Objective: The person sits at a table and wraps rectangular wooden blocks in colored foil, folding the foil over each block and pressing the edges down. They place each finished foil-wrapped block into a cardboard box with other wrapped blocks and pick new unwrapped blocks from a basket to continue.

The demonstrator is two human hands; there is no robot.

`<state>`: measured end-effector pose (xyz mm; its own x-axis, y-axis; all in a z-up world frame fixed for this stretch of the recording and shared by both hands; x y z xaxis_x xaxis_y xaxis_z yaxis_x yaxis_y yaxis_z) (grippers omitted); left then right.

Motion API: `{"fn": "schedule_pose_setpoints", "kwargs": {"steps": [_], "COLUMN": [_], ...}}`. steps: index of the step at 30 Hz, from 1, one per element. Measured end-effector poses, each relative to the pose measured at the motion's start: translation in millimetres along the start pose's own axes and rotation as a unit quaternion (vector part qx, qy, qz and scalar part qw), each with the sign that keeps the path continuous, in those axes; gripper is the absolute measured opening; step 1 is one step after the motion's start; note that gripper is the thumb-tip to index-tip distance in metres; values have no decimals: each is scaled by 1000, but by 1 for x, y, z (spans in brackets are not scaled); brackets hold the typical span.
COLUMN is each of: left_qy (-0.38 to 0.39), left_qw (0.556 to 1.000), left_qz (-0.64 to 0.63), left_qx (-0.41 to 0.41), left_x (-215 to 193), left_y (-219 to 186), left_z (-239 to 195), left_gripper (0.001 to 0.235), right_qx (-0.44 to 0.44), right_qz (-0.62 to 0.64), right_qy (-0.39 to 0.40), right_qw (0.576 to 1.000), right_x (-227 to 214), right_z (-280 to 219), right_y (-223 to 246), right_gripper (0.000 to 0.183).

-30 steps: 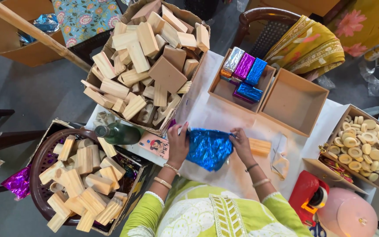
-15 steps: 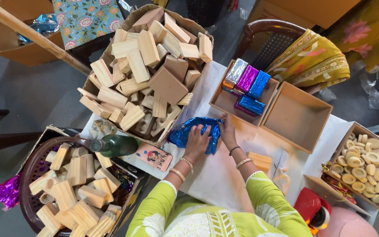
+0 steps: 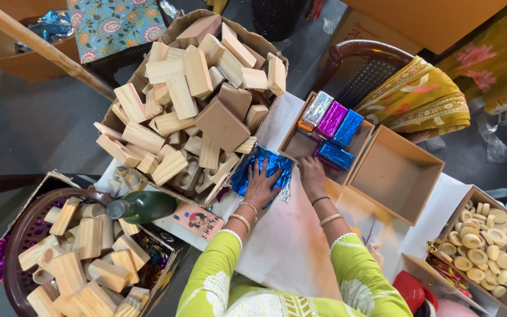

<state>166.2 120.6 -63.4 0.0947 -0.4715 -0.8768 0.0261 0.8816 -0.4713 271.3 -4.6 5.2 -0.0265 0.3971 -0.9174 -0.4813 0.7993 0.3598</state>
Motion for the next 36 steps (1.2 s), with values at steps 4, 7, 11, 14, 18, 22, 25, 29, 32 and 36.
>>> {"fn": "schedule_pose_setpoints", "kwargs": {"steps": [4,7,11,14,18,22,25,29,32,36], "left_qy": [5,24,51,48,74,99,-46,-122,-134,-137], "left_qw": [1000,999,999,999,997,987,994,987,985,988], "left_qz": [11,9,3,2,1,-120,-63,-80,-99,-71], "left_qx": [21,27,15,9,1,-36,81,70,55,21], "left_x": [1,-2,5,7,6,17,-23,-55,-53,-49], "left_y": [-2,-2,0,1,3,13,-6,-23,-31,-36], "left_z": [9,18,34,47,59,36,21,-53,-138,-255], "left_gripper": [72,71,69,70,70,70,58,47,36,35], "right_qx": [0,-3,15,14,8,31,-3,-75,-103,-60], "right_qz": [31,44,34,30,24,12,43,27,63,145], "right_qy": [0,-23,-11,-3,4,25,-4,-28,-29,47], "right_qw": [1000,999,999,999,1000,999,999,996,992,987], "right_x": [-9,-25,-37,-40,-22,-15,-8,-1,-24,-32], "right_z": [1,5,13,12,6,-4,-1,-19,-58,-131], "right_y": [4,12,11,11,4,2,-9,-11,18,13], "right_gripper": [20,18,17,17,19,20,20,19,30,27]}}
Point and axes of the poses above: each hand's wrist, its own z-axis towards the middle knuckle, its own x-axis out of the palm, y = z × x, the point moved 9 cm from there along z, towards the middle knuckle, and after that the axes turned 8 degrees about x, right-handed, at the moved point
